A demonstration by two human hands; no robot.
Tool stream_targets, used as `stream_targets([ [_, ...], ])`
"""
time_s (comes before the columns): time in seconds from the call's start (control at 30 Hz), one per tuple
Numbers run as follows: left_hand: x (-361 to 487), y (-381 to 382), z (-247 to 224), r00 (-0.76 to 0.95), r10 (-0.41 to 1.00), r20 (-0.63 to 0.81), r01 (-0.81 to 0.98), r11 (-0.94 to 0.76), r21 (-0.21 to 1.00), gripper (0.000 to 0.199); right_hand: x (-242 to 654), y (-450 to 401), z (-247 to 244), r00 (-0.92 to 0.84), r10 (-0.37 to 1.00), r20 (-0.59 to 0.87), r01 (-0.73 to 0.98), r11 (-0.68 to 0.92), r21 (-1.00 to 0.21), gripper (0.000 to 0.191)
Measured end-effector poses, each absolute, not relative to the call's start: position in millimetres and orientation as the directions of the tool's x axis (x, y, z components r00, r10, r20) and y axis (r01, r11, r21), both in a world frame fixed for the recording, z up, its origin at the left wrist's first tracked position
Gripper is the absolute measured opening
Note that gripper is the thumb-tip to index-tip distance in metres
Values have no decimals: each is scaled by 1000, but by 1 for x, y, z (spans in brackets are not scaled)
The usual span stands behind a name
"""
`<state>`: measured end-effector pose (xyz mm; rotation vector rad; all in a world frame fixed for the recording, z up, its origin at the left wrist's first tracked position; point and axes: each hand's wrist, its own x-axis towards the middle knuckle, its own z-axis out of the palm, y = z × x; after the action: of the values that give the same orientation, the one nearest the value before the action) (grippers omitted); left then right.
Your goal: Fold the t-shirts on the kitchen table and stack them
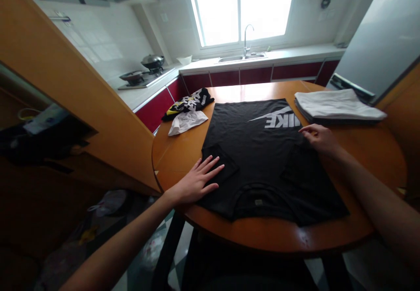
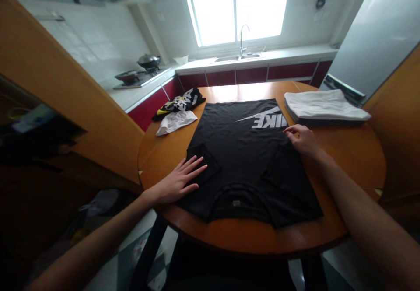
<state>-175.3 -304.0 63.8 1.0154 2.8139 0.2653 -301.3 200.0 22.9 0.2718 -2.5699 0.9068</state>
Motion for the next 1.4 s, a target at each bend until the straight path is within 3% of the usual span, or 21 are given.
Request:
stream_targets([
  [0.27, -176, -310, 70, -758, 651, -31, 621, 735, 273, 58, -301, 200, 24, -903, -22, 430, -289, 771, -568, 25],
  [0.47, -170, -309, 60, -755, 653, -64, 637, 753, 167, 63, -302, 197, 25, -904, -18, 427, -288, 764, -578, 25],
  [1.0, -182, -328, 57, -688, 724, -40, 716, 687, 119, 69, -301, 193, 40, -850, 4, 527, -370, 708, -602, 19],
  [1.1, -191, -332, 57, -666, 746, 7, 741, 661, 119, 68, -284, 188, 55, -831, -94, 548, -468, 650, -599, 20],
  [1.2, -202, -326, 58, -642, 763, 76, 765, 630, 136, 62, -256, 178, 62, -801, -303, 516, -586, 574, -572, 26],
  [1.3, -210, -311, 55, -648, 750, 135, 761, 634, 137, 58, -227, 166, 56, -774, -490, 401, -633, 566, -528, 30],
  [1.4, -213, -299, 45, -645, 755, 114, 764, 636, 108, 56, -209, 155, 46, -790, -574, 215, -603, 663, -444, 45],
])
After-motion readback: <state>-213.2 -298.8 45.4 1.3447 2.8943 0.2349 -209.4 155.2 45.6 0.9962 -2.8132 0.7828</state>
